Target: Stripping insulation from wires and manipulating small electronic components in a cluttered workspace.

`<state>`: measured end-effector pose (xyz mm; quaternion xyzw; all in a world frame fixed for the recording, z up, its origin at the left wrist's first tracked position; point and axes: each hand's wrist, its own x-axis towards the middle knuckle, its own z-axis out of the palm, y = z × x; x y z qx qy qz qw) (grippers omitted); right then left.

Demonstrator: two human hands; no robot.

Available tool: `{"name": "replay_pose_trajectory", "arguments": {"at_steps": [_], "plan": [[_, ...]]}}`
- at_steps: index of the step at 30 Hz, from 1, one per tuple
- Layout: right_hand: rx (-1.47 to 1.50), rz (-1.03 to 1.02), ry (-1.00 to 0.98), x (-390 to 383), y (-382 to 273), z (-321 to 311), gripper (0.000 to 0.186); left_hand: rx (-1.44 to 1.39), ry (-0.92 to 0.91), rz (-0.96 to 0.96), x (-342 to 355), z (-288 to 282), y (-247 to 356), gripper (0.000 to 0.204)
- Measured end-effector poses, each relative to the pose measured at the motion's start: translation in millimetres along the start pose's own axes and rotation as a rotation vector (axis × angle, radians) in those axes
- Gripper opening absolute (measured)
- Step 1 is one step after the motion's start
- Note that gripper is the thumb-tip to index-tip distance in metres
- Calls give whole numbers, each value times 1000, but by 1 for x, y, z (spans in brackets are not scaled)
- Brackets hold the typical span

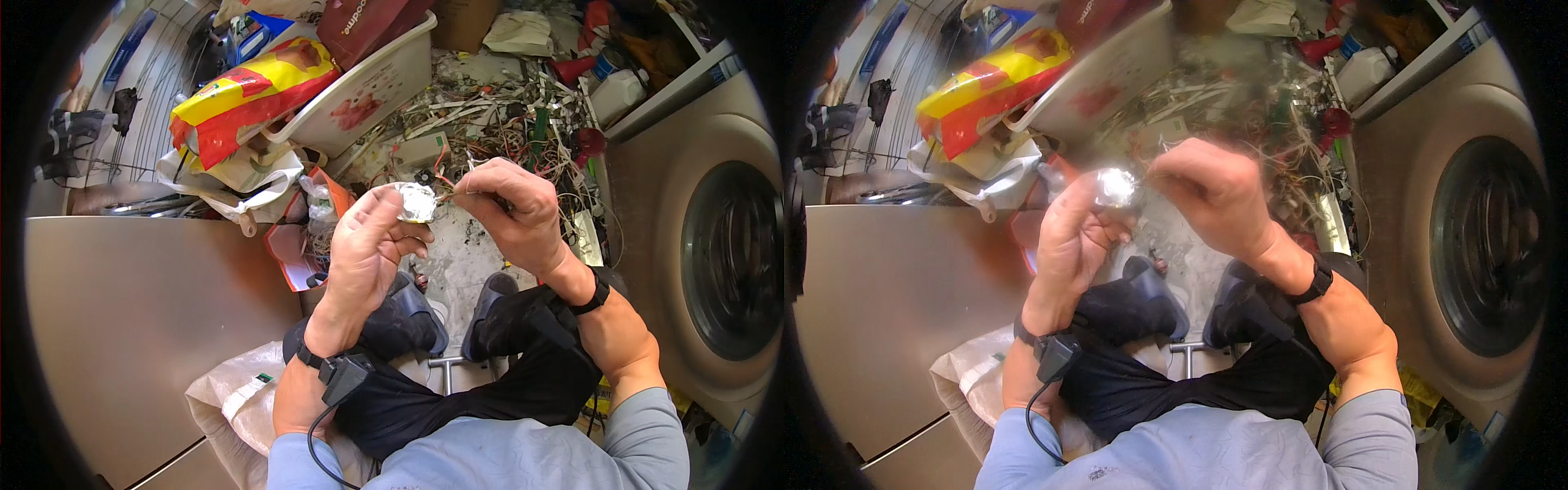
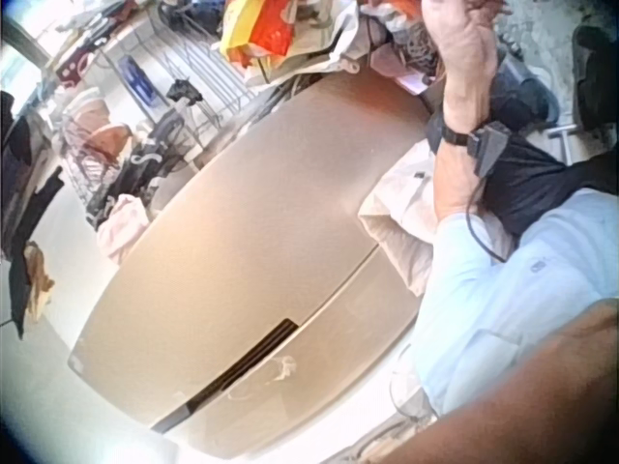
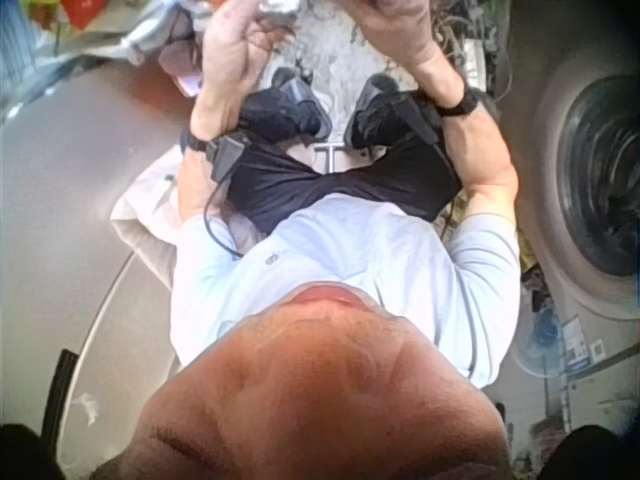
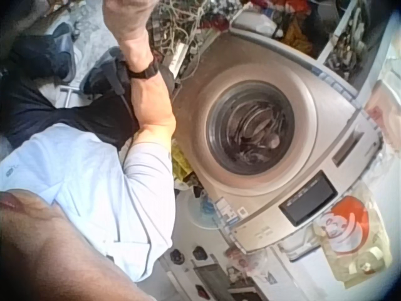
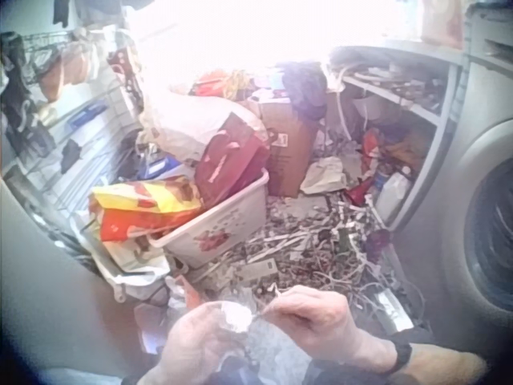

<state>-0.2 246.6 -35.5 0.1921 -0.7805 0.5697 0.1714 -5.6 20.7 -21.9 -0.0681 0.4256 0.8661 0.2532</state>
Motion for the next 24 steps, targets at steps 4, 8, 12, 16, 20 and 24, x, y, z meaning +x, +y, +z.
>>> {"name": "replay_pose_trajectory", "arguments": {"at_steps": [4, 8, 12, 16, 20, 24], "plan": [[-4, 36, -87, -4, 1, 5, 17, 231, 110, 114, -1, 4, -9, 20], [343, 363, -109, -8, 10, 15, 16, 417, 159, 294, -5, 6, -13, 11], [665, 709, -144, -2, 1, 10, 17, 530, 184, 404, -8, 5, -14, 10], [618, 660, -239, -1, -5, 11, 16, 559, 196, 406, -8, 6, -14, 11], [565, 581, -212, -8, 1, 17, 14, 520, 161, 385, -7, 7, -17, 13], [553, 607, -214, -8, 2, 17, 15, 543, 155, 315, -9, 8, -16, 15]]}}
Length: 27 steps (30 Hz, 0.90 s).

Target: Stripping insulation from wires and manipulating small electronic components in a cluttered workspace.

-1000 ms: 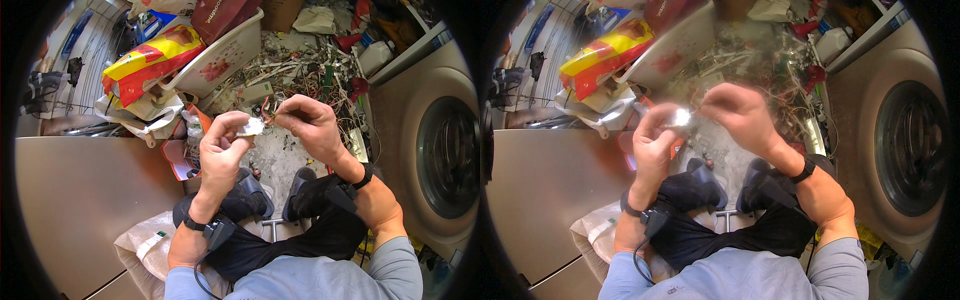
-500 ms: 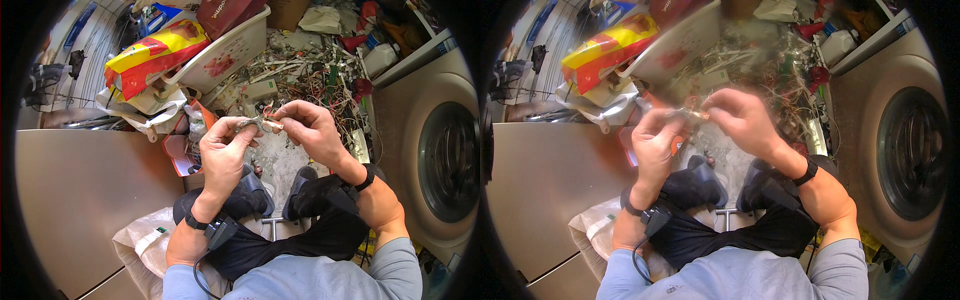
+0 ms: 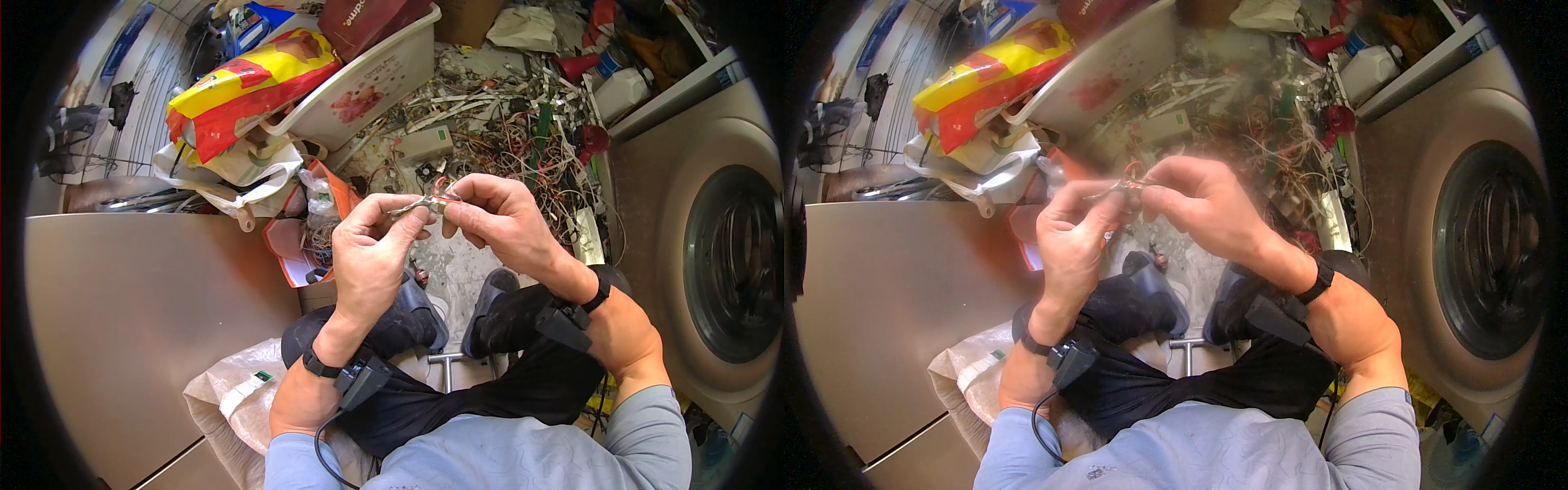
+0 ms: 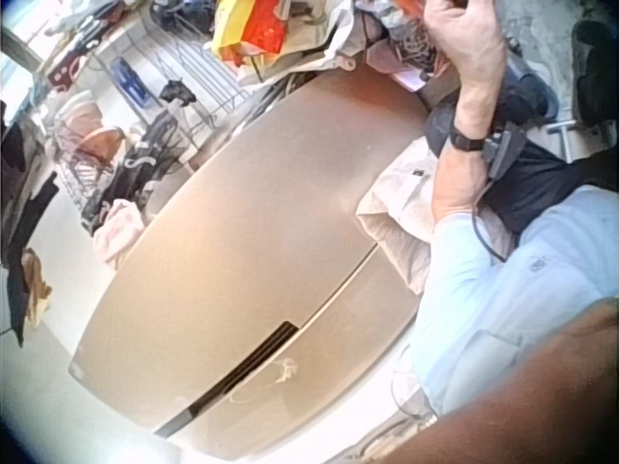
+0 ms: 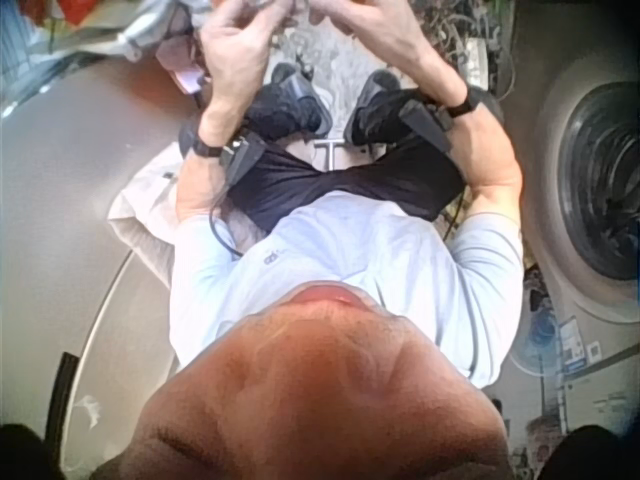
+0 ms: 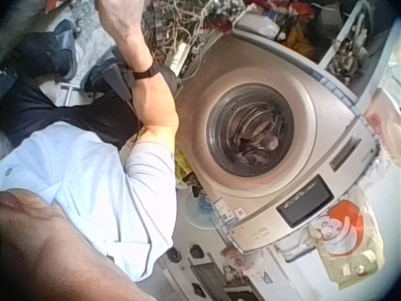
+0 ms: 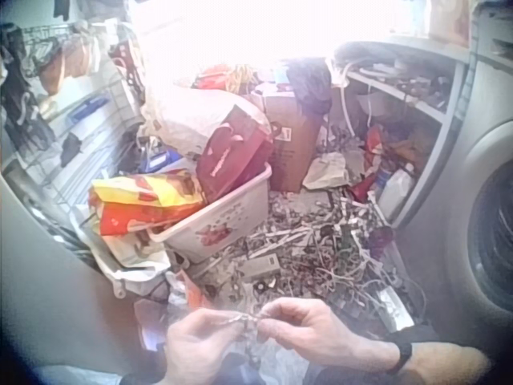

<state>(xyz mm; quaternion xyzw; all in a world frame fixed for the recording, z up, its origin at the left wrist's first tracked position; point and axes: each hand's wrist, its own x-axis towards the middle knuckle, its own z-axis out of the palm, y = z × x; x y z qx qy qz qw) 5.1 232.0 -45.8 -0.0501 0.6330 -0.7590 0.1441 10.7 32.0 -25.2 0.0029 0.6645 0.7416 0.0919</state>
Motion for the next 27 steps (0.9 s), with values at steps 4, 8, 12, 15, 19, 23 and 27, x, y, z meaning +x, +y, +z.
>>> {"name": "replay_pose_trajectory", "arguments": {"at_steps": [4, 8, 12, 15, 19, 23, 27], "plan": [[28, 55, -74, 1, -2, -3, 17, 17, -8, -25, 0, -2, -6, 13], [-21, 76, -108, 3, -7, -4, 21, 191, 2, 168, 3, 0, -12, 11], [-25, 105, -115, 2, -7, -7, 21, 656, -7, 503, 3, 1, -7, 14], [-30, 103, -121, 1, -6, -10, 19, 651, -24, 525, 3, 1, -8, 15], [83, 78, -51, -1, -7, -4, 18, 423, -3, 379, -1, 6, -6, 12], [224, 136, 9, -2, -8, -2, 17, -13, -31, 23, 1, 8, -6, 14], [82, 38, 1, -4, -6, -1, 15, -197, -127, -51, 7, -1, -10, 18]]}}
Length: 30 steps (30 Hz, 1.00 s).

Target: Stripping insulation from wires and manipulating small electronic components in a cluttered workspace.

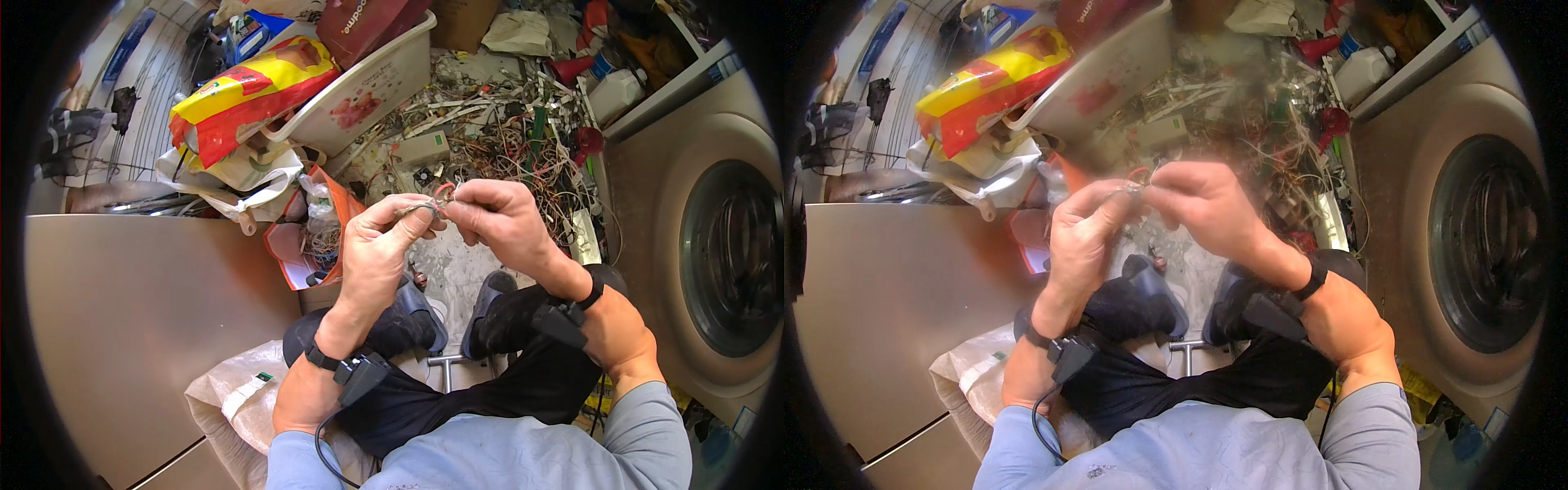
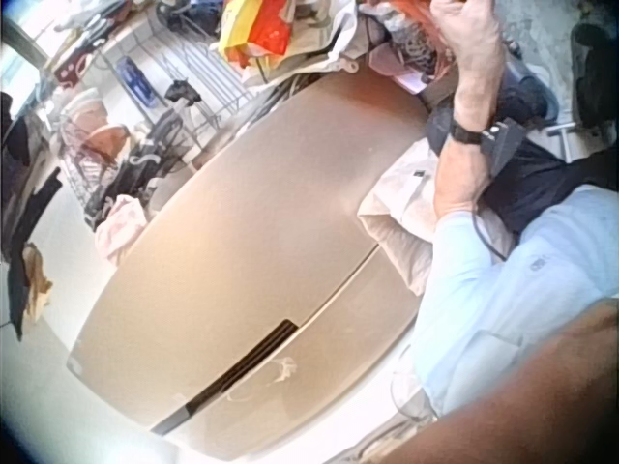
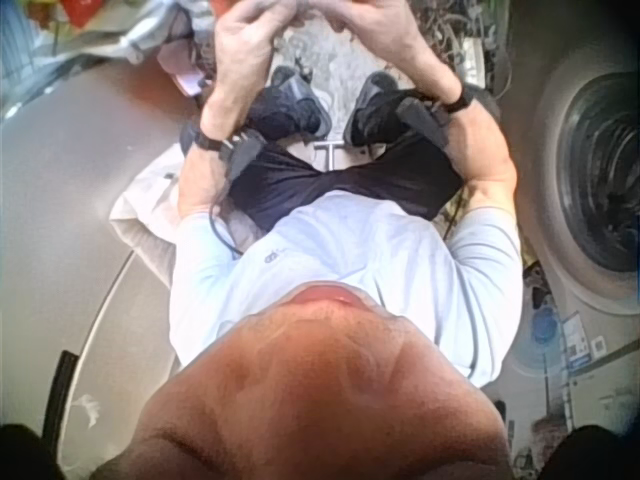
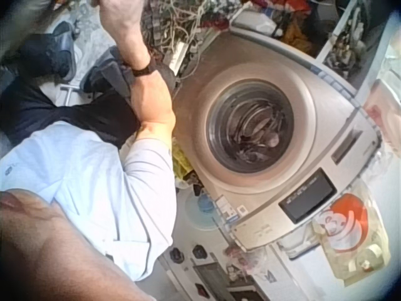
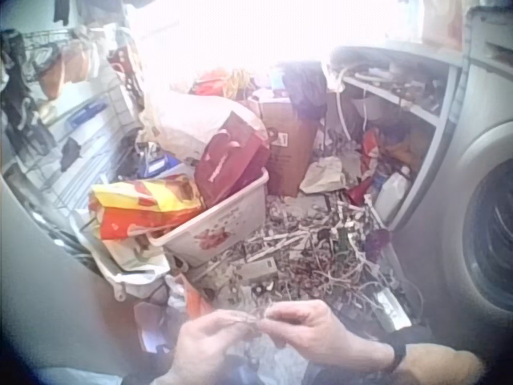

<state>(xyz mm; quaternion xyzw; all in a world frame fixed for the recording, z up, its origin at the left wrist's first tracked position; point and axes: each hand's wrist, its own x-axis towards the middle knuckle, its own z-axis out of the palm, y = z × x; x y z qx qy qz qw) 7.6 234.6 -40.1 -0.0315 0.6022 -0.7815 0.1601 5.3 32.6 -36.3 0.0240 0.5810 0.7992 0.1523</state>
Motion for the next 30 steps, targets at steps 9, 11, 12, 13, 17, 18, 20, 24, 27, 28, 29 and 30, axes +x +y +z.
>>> {"name": "replay_pose_trajectory", "arguments": {"at_steps": [9, 11, 12, 13, 17, 18, 20, 24, 27, 28, 29, 30], "plan": [[-152, -229, 42, 8, 21, 2, 13, -222, -36, -208, 0, -8, 11, 33], [-209, -203, 20, 7, 15, 5, 15, -218, 5, -195, -1, -8, 9, 33], [-210, -202, 19, 9, 18, 4, 15, -215, 41, -185, -1, -7, 8, 33], [-197, -161, 11, 11, 22, 3, 18, -216, 42, -186, -2, -7, 8, 33], [-200, -47, 116, 17, 18, -1, 25, 115, 149, -42, -7, -4, 11, 35], [-199, -45, 127, 18, 16, -4, 25, 162, 170, -17, -8, -3, 12, 36], [-317, -153, 146, 17, 14, 0, 21, 228, 182, 0, -8, -1, 14, 36], [-579, -344, 92, 14, 11, 10, 12, 454, 166, 105, -10, -1, 10, 34], [-674, -401, 115, 14, 14, 10, 10, 316, 141, 39, -10, -1, 14, 30], [-673, -399, 115, 14, 15, 11, 10, 317, 142, 37, -10, -2, 15, 30], [-699, -447, 121, 13, 14, 12, 10, 297, 135, -11, -9, -3, 17, 31], [-725, -495, 127, 12, 14, 13, 11, 277, 128, -58, -7, -3, 17, 31]]}}
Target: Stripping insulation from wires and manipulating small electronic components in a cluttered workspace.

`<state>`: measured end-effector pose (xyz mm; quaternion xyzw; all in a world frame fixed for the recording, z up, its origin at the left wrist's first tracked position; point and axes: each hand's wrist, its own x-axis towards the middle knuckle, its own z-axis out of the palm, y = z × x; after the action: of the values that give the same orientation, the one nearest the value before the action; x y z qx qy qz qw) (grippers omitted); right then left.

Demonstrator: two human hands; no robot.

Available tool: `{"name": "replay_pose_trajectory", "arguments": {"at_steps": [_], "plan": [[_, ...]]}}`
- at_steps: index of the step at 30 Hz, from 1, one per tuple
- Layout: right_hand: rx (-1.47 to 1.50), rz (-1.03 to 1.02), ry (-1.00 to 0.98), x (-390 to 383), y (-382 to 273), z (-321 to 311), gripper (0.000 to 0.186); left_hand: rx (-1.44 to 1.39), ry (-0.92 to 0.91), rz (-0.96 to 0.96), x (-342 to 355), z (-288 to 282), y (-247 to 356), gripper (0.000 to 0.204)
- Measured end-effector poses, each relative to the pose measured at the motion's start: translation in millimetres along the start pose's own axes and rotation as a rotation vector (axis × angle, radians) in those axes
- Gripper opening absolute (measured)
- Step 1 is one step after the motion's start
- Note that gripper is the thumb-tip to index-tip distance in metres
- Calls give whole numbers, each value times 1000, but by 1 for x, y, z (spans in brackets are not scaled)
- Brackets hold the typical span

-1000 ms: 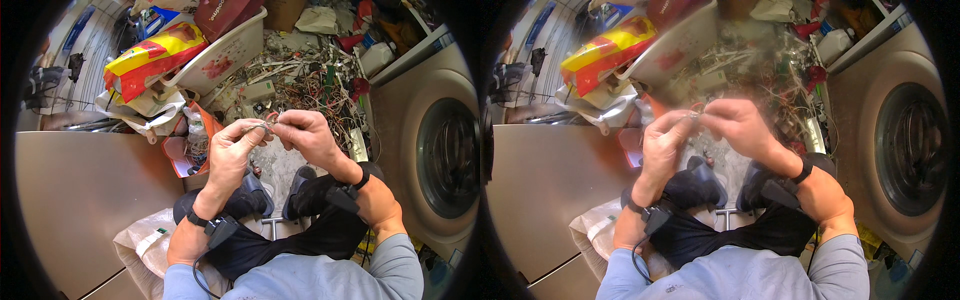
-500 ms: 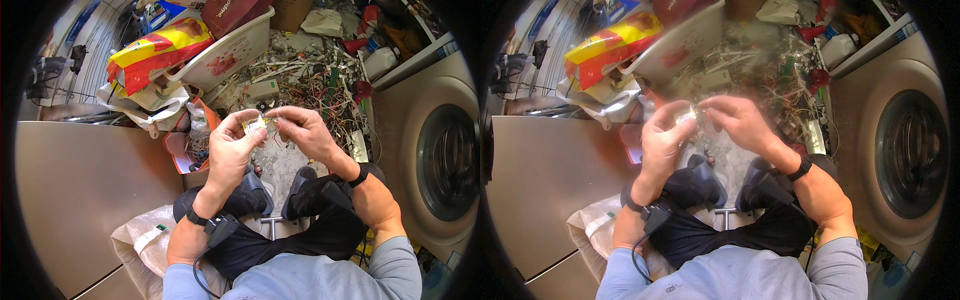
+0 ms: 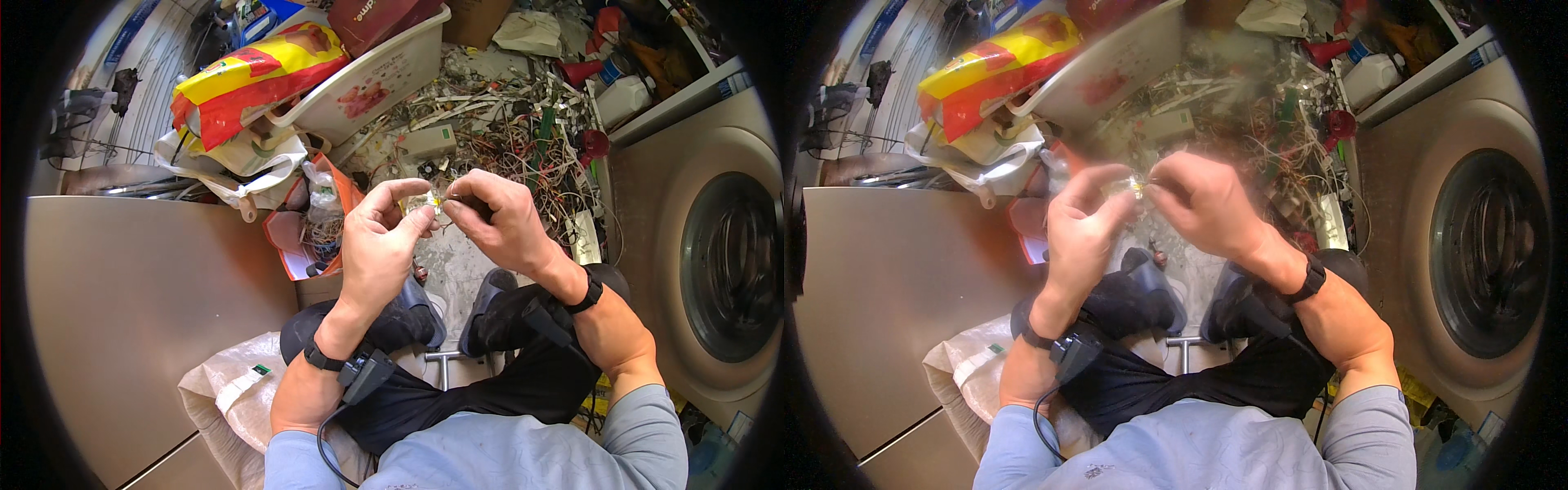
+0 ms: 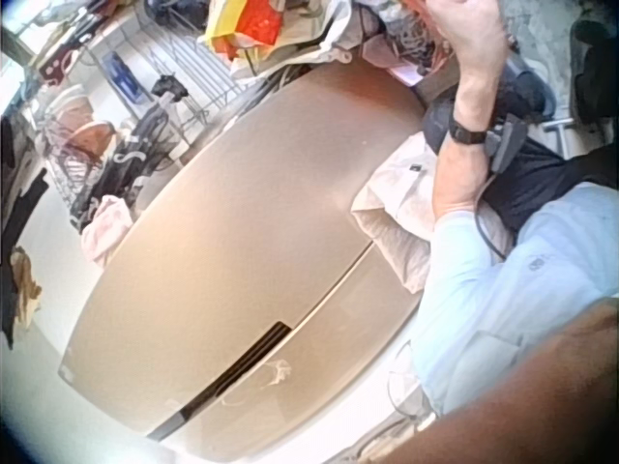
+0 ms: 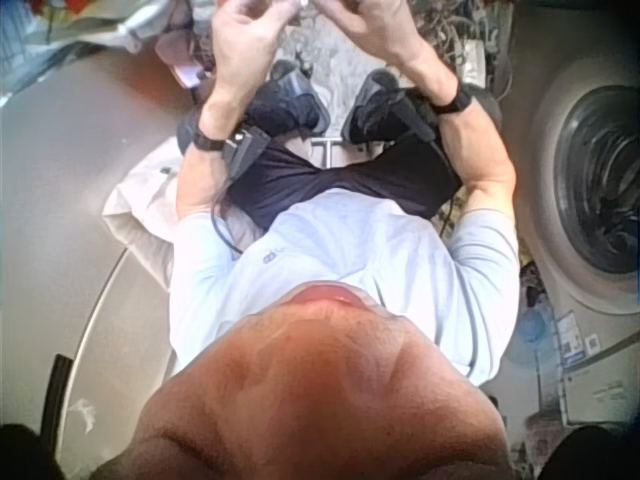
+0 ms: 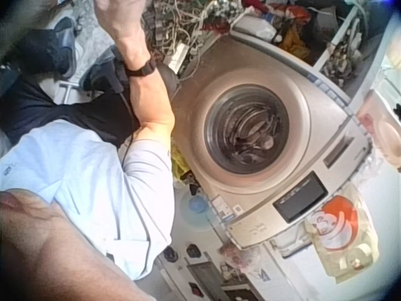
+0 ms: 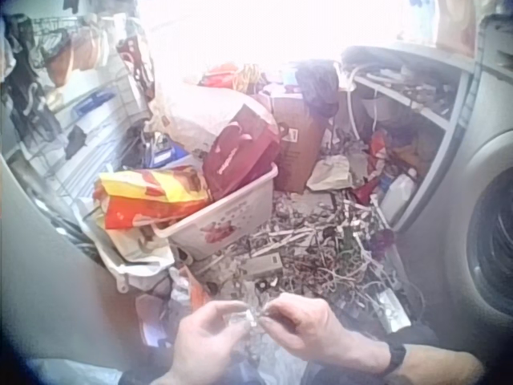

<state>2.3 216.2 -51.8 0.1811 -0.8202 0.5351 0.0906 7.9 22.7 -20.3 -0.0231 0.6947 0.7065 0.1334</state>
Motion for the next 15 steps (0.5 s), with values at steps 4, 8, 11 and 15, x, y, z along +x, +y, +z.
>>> {"name": "replay_pose_trajectory", "arguments": {"at_steps": [4, 8, 11, 15], "plan": [[-5, 1, -5, -3, 2, 1, 11, -168, 29, -3, 5, 2, -8, 34], [94, 55, -8, -6, 4, 1, 9, -315, -62, -111, 11, -4, -8, 35], [211, 242, -41, -3, 9, 4, 11, -315, -88, -140, 14, -5, -15, 30], [292, 340, -62, 1, 9, 2, 12, -279, -33, -86, 13, -3, -18, 24]]}}
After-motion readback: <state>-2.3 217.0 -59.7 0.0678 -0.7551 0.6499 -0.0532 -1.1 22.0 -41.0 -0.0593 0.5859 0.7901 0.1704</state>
